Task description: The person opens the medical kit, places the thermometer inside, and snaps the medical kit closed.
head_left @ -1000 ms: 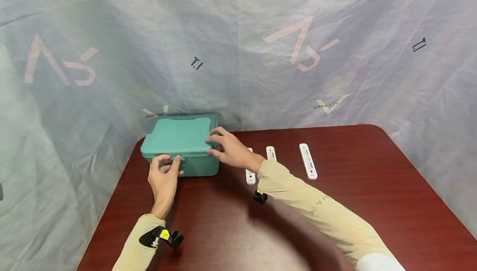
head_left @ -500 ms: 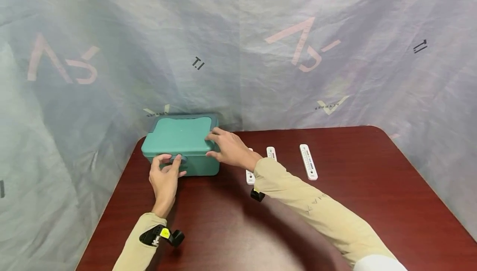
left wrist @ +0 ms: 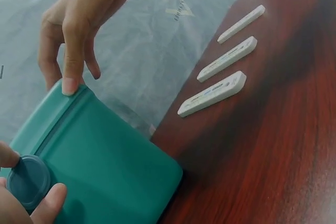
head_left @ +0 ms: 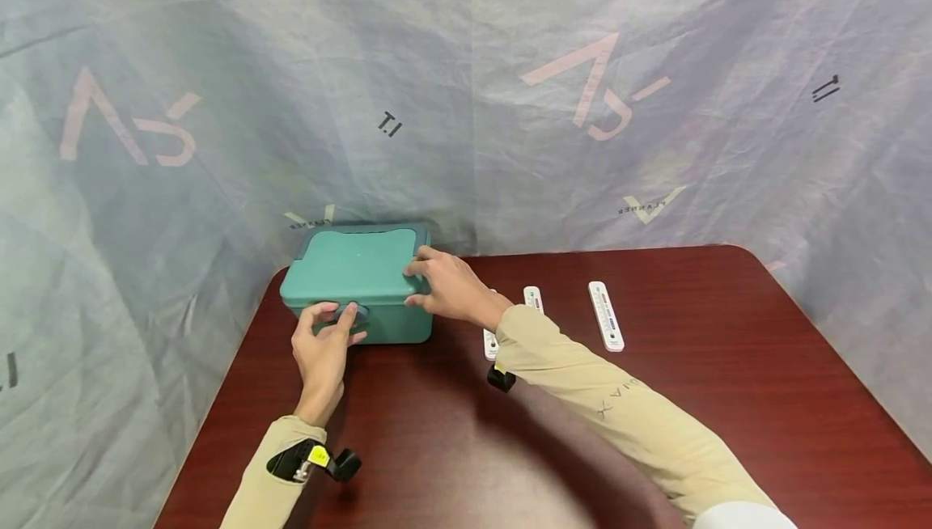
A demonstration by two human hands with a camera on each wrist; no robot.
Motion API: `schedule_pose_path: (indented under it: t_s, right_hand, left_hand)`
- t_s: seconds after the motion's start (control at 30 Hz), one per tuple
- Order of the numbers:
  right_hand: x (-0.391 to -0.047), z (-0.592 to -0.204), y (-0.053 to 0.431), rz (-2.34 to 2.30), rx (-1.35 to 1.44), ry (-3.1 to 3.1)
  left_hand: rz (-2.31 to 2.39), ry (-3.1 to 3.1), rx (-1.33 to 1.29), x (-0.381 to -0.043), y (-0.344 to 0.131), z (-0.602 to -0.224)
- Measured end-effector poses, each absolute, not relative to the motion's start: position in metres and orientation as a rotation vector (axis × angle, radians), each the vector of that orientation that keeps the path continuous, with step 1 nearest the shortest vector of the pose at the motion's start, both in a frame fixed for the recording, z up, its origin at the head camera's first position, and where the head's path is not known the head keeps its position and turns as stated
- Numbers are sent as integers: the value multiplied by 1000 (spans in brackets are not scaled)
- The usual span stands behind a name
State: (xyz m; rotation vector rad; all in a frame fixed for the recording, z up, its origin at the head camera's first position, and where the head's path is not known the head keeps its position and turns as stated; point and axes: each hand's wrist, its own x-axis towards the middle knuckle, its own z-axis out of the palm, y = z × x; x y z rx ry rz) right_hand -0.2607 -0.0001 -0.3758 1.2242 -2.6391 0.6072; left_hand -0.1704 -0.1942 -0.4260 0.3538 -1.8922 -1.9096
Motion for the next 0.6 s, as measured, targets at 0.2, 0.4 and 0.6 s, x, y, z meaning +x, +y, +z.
schedule_pose_path:
  t_s: [0.2, 0.4, 0.6]
  right_hand:
    - [-261, -375, -2, 597, 1220, -2650]
    - [-262, -374, -3, 585, 1217, -2652]
    - [-261, -374, -4, 575, 1203, -2663]
  left_hand:
    - [-1890, -1867, 376, -175, -198, -435]
    - [-1888, -1840, 380, -174, -198, -435]
    - [-1933, -1780, 338, -171, -199, -439]
